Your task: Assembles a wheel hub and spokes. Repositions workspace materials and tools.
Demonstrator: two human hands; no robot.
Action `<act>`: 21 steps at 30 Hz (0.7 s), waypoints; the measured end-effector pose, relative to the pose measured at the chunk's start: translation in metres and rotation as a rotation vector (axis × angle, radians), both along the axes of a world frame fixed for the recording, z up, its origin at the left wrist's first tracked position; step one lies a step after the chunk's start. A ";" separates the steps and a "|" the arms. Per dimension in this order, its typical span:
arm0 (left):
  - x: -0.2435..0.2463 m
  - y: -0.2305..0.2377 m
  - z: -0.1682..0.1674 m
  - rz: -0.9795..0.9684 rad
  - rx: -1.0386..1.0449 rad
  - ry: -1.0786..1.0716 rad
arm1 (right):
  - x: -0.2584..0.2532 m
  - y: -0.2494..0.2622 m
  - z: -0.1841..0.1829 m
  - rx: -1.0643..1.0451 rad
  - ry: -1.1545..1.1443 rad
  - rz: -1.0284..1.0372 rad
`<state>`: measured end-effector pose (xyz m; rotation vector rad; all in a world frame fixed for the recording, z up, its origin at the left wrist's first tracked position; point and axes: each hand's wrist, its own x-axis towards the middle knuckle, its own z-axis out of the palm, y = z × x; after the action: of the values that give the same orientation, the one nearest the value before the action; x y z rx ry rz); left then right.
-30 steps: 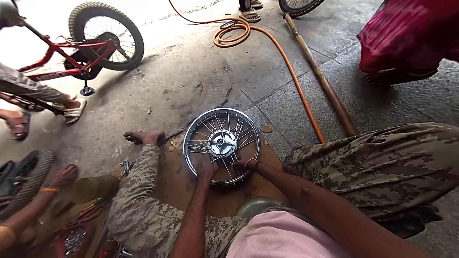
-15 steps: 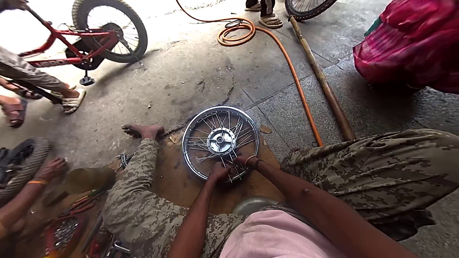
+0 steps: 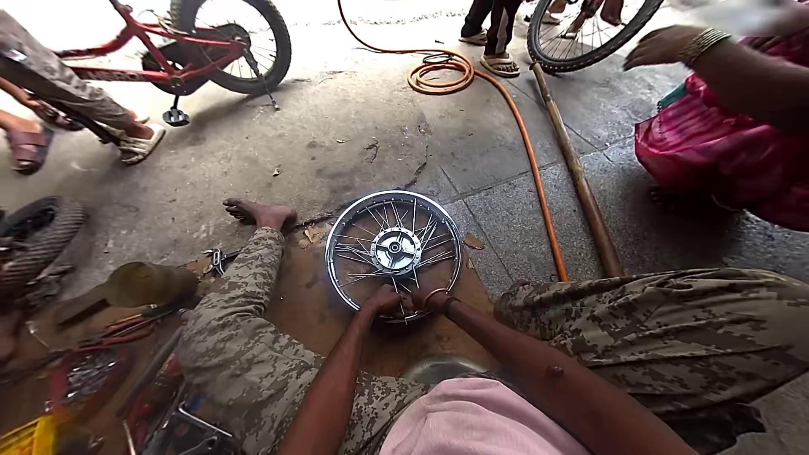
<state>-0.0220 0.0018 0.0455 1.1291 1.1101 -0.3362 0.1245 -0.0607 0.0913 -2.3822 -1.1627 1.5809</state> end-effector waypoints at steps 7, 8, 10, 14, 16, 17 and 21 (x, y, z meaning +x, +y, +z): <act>-0.011 0.012 -0.023 -0.071 0.049 0.017 | -0.016 -0.011 -0.044 0.088 0.242 -0.073; -0.011 0.014 -0.024 -0.088 0.060 0.027 | -0.015 -0.011 -0.045 0.090 0.260 -0.079; -0.011 0.018 -0.019 -0.121 0.072 0.062 | -0.013 -0.011 -0.047 0.066 0.358 -0.144; -0.016 0.023 0.000 -0.210 0.056 0.098 | -0.010 -0.009 -0.048 -0.034 0.603 -0.373; -0.020 0.024 0.001 -0.252 0.059 0.072 | -0.008 -0.008 -0.043 -0.054 0.620 -0.344; -0.022 0.024 0.001 -0.290 0.086 0.062 | -0.006 -0.008 -0.046 -0.050 0.627 -0.314; -0.022 0.017 -0.005 -0.751 0.402 0.208 | 0.001 -0.005 -0.080 0.013 0.588 -0.186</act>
<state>-0.0436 0.0193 0.0410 1.8953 0.9136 -0.8547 0.1256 -0.0659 0.0114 -1.7487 -0.7972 1.9882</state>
